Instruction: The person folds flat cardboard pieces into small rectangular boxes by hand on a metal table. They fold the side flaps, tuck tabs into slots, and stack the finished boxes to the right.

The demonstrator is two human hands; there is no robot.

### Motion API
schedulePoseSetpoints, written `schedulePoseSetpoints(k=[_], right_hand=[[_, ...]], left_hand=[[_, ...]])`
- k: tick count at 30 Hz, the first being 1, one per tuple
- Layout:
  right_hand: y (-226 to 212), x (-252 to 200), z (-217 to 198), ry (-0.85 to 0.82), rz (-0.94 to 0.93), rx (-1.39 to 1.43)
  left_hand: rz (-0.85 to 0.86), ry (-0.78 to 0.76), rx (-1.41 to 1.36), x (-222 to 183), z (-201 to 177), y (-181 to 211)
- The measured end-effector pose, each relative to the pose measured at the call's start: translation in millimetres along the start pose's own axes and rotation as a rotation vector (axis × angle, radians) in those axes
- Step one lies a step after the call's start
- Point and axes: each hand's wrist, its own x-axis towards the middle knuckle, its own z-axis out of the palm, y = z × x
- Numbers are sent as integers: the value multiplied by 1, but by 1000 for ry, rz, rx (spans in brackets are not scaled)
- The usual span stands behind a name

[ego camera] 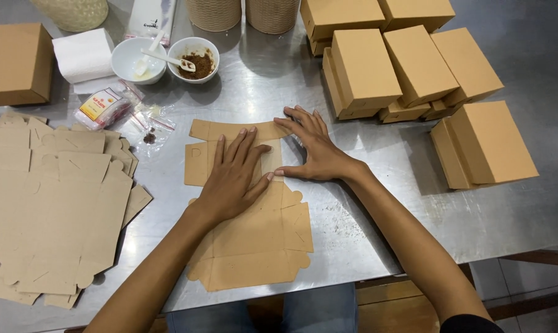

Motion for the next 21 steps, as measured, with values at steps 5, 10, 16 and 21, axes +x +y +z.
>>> schedulePoseSetpoints(k=[5,10,16,21], right_hand=[[2,1,2,27,0,15],[8,3,9,64,7,10],[6,6,13,126,40,2],[5,8,16,185,58,-36]], left_hand=[[-8,2,11,0,1,0],[-3,14,0,-1,2,-2],[4,8,-16,0,2,-2],[6,-10,-15,0,0,-1]])
